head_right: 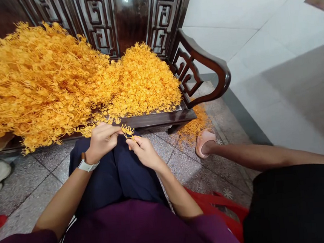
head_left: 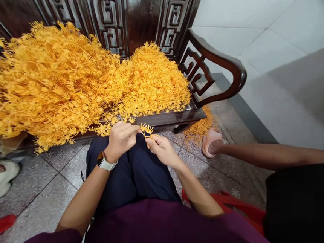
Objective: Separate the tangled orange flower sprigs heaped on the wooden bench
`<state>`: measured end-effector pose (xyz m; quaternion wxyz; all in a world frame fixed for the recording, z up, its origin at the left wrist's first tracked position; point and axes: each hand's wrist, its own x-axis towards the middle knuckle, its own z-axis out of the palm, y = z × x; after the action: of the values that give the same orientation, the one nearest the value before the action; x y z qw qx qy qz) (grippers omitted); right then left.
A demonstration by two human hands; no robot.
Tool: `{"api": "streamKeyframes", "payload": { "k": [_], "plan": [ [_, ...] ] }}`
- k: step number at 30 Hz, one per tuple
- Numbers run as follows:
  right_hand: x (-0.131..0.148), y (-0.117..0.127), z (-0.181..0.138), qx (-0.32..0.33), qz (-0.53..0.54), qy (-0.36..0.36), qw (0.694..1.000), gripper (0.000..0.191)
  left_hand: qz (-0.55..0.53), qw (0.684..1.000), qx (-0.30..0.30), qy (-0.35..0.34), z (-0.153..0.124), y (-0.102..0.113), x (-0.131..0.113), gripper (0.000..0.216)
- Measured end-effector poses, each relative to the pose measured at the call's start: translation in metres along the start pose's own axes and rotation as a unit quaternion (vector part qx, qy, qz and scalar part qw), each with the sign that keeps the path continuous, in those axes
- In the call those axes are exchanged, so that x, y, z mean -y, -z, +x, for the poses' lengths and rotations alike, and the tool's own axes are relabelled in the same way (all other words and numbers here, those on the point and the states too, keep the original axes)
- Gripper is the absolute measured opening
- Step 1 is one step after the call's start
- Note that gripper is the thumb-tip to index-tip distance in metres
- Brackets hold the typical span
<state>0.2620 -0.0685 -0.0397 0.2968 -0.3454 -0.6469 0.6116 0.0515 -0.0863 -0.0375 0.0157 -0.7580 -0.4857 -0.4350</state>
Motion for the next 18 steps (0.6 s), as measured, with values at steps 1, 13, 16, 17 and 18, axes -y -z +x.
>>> {"api": "streamKeyframes", "payload": {
  "k": [1,13,16,17,18],
  "plan": [
    [0.000,-0.008,-0.009,0.015,0.030,-0.023,0.999,0.050,-0.003,1.000,-0.011,0.018,0.001,0.002,0.003,0.023],
    [0.063,-0.026,-0.036,0.644,-0.146,0.250,0.708,0.020,0.020,0.992,-0.061,0.112,0.007,0.008,0.020,0.026],
    [0.102,-0.002,0.019,0.526,-0.162,0.291,0.782,0.045,-0.003,0.987,-0.071,0.144,0.003,0.005,0.025,0.020],
    [0.112,0.006,0.037,0.395,-0.180,0.294,0.851,0.047,-0.009,0.986,-0.068,0.149,0.002,0.005,0.028,0.020],
    [0.119,0.014,0.053,0.247,-0.201,0.294,0.901,0.047,-0.012,0.986,-0.063,0.153,0.002,0.006,0.031,0.020]
  ]
}}
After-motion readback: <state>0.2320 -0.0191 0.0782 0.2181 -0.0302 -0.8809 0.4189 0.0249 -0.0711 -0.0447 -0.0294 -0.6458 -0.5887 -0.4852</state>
